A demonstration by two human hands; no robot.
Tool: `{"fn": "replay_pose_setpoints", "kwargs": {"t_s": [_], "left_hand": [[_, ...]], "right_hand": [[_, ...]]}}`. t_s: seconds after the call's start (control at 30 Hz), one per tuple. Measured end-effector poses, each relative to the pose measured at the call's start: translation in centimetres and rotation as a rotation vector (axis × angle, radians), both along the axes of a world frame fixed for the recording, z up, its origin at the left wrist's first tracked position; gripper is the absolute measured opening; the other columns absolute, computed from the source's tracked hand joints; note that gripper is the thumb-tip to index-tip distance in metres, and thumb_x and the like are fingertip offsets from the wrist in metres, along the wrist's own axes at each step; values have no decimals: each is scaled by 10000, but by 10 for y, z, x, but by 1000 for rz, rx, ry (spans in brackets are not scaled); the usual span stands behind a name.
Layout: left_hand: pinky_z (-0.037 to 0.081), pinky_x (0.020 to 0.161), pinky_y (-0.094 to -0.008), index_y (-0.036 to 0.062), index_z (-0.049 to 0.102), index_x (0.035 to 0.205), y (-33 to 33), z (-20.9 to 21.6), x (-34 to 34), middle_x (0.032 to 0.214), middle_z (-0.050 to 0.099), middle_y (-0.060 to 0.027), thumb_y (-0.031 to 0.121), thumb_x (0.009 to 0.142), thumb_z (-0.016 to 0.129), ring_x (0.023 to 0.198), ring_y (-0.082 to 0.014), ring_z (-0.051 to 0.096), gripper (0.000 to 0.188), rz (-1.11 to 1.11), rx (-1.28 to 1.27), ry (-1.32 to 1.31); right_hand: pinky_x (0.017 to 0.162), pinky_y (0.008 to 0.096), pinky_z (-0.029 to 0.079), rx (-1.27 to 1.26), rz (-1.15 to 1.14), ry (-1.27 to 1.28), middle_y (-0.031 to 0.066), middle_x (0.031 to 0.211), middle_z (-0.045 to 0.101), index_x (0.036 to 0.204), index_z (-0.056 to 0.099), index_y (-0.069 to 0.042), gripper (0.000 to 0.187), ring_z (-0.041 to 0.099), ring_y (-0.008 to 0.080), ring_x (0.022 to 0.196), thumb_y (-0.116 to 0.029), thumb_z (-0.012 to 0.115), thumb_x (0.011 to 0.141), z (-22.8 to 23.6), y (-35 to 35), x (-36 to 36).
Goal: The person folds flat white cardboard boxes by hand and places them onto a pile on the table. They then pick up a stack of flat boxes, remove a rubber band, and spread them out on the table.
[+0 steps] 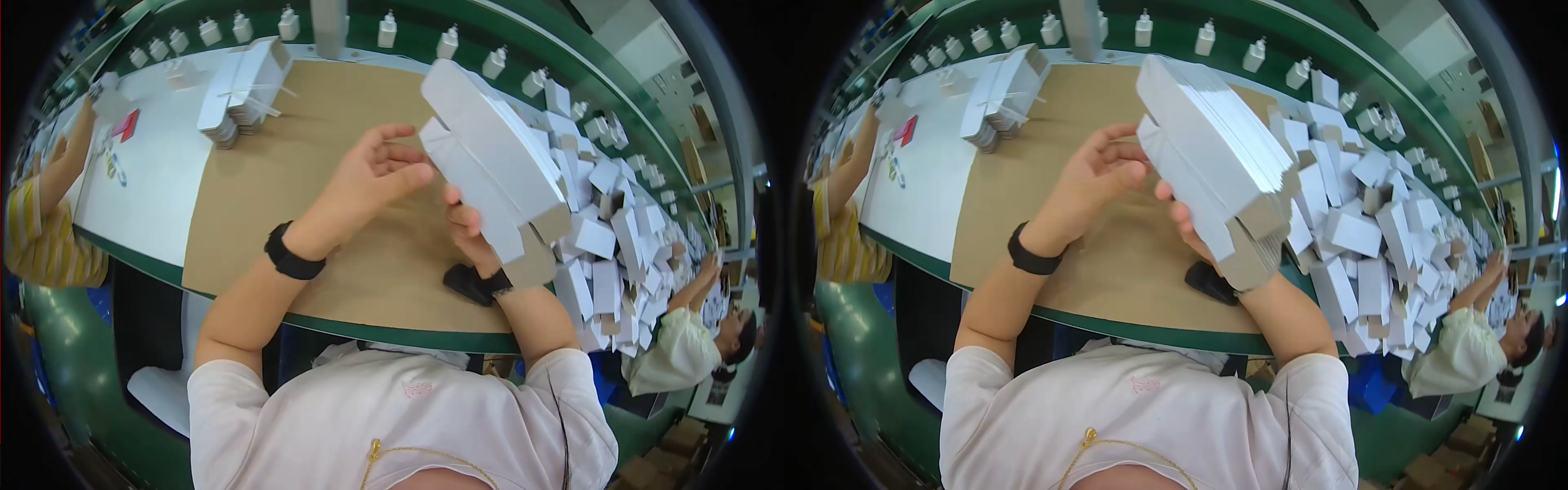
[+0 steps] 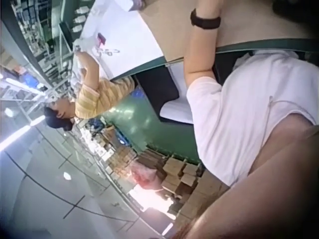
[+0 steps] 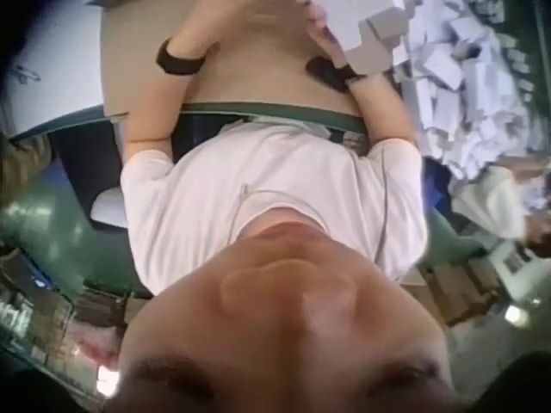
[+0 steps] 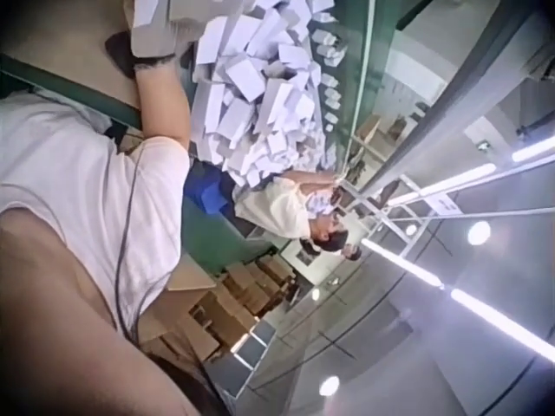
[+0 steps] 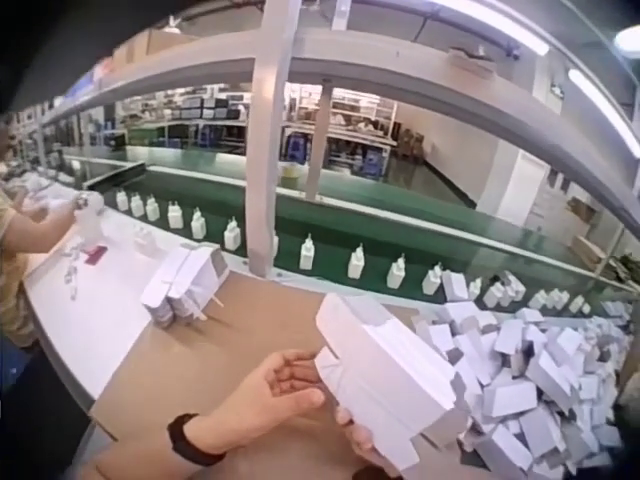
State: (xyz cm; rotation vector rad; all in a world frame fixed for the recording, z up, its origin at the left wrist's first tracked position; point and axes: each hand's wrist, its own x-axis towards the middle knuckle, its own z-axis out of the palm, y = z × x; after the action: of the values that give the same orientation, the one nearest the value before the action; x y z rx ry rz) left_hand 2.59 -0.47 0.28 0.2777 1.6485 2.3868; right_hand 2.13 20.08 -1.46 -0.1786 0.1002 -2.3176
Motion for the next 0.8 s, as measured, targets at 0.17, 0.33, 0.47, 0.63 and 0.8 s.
{"fn": "replay_pose_setpoints", "kwargs": {"t_s": [0.17,0.33,0.47,0.63,0.8], "left_hand": [[408,906,-359,12,317,1310,-6,3,1,1198,470,-157,260,684,777,1102,-239,464,815,228,-324,299],[287,1010,-468,81,305,1354,-31,57,-12,1316,391,-172,258,497,841,1241,-357,323,1026,358,-917,1114],[305,999,-443,78,323,1353,-37,66,-21,1350,386,-146,268,427,829,1240,-366,335,1072,-304,-1109,1061],[401,900,-365,81,348,1333,-24,49,-20,1149,540,-151,208,496,829,1050,-277,518,973,-297,-514,598],[482,816,-315,-41,324,1302,-1,25,-5,1098,559,-178,214,678,783,991,-222,577,816,54,-40,-33]], "right_hand": [[729,402,523,-100,62,-24,354,1178,393,1347,261,-18,641,570,401,918,-449,412,897,-1,1,-1],[669,348,544,300,324,96,337,1145,440,1323,299,-22,592,606,361,843,-423,417,904,-5,1,-14],[381,271,482,777,101,-21,269,865,588,1274,372,-22,511,601,322,504,-394,327,926,57,-40,23],[535,350,556,275,304,435,293,1049,567,1345,292,-44,736,652,330,777,-602,343,868,-2,1,-7],[774,434,512,1027,-159,558,197,1268,464,1353,279,-47,780,553,315,1071,-655,277,864,20,-4,-10]]}}
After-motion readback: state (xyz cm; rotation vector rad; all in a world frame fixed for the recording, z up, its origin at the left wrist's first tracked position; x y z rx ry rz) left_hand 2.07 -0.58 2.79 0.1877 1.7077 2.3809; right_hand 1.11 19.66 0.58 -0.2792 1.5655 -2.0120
